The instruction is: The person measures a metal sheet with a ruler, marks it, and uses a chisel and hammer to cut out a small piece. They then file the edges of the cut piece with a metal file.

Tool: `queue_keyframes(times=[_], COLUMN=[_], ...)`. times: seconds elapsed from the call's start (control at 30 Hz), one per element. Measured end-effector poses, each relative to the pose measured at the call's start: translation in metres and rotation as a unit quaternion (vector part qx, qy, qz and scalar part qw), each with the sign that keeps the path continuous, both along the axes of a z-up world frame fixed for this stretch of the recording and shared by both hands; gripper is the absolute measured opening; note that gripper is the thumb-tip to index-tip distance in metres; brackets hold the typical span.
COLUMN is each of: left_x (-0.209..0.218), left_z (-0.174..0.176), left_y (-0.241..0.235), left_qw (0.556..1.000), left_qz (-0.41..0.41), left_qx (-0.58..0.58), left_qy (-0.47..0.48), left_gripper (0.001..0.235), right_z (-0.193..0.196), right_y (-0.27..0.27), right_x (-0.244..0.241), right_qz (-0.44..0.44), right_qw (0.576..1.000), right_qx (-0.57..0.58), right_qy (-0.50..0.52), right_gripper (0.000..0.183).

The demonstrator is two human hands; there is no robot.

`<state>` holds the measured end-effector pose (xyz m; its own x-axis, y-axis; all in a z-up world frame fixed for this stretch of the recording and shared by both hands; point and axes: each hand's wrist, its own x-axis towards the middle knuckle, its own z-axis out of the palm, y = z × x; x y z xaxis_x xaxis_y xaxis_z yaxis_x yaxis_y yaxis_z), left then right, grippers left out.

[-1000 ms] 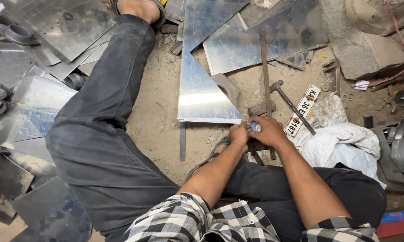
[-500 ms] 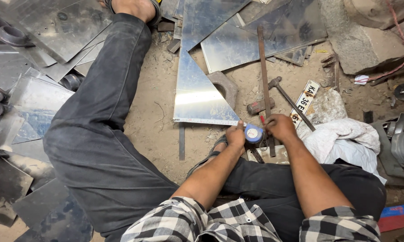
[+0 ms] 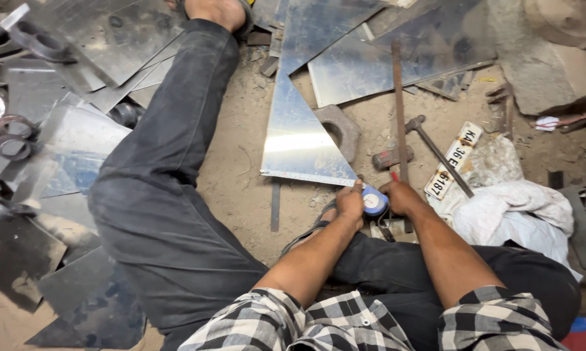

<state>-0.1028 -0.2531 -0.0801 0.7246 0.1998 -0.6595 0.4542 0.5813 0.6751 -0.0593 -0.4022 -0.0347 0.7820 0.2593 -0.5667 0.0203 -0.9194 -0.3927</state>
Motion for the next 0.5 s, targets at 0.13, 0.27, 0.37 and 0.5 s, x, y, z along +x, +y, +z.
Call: queue_keyframes(times=[0.13, 0.27, 0.37, 0.5], left_x=[0.0, 0.0, -0.001, 0.001], left_z=[-0.003, -0.003, 0.001, 0.009], left_y=[-0.002, -0.001, 0.0, 0.001], left_qw=[0.999, 1.0, 0.999, 0.999], left_qz=[-0.028, -0.016, -0.023, -0.029], left_qx=[0.022, 0.021, 0.033, 0.019], left_qy=[0.026, 0.014, 0.019, 0.024], left_gripper=[0.034, 0.034, 0.034, 0.033], right_z=[-0.005, 0.003, 0.0, -0.002], right_y=[0.0, 0.005, 0.007, 0.005], right_x=[0.001, 0.001, 0.001, 0.003], right_qz=[0.01, 0.025, 0.01, -0.046], right_qw=[1.0, 0.999, 1.0, 0.998], right_qx=[-0.016, -0.009, -0.018, 0.02], right_qy=[0.007, -0.024, -0.009, 0.045], right_gripper=[0.031, 0.032, 0.03, 0.029])
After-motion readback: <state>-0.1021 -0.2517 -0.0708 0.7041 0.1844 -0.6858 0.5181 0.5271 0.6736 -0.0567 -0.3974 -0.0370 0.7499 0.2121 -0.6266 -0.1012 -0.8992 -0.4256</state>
